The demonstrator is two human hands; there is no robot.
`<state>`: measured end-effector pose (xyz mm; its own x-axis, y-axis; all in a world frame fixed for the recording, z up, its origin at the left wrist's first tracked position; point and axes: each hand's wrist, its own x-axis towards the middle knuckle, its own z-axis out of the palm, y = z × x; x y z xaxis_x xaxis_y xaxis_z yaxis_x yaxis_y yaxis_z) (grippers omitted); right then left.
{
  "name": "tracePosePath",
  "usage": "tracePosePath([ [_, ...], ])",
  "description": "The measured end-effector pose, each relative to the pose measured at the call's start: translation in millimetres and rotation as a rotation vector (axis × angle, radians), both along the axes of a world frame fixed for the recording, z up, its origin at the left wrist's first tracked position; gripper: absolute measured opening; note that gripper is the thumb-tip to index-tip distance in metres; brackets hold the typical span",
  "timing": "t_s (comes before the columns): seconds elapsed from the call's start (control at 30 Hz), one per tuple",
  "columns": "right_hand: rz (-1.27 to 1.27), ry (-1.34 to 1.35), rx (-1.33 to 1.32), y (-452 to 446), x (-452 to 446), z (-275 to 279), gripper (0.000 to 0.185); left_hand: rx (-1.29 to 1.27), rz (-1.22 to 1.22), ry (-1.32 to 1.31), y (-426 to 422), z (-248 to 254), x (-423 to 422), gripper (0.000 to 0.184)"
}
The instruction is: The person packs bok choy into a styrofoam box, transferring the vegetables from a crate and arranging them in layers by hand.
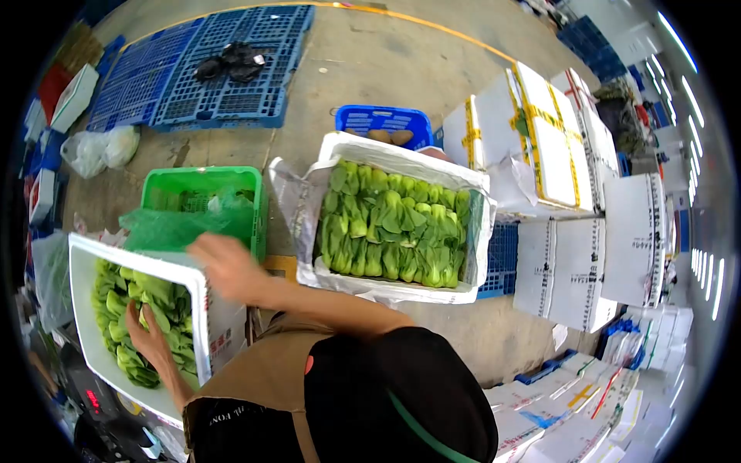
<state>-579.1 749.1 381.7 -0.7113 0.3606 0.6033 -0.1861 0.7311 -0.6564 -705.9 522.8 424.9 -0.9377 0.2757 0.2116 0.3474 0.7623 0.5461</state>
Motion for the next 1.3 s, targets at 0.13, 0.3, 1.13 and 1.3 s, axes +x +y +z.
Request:
tracePosePath([
  [0.13,-0.594,-0.234,-0.098,154,141,-88,0.050,0.191,-0.414,-0.353,154,2,80,0.033],
  [0.3,-1.248,-0.700,-0.059,260,347,-240,0.061,-0.065,-0.846,-0.967,325,-177,199,0.046],
  [1.13,-1.297,-1.553,-0.557,275,343,-270,0.078,-0.696,-0.754,-0.548,479,-289,368,0.052],
  [1.3,-1.229,-1.529,-0.698,301,337,-248,0.069,-0.616,-0.660,-0.616,494,-305,373,0.042],
])
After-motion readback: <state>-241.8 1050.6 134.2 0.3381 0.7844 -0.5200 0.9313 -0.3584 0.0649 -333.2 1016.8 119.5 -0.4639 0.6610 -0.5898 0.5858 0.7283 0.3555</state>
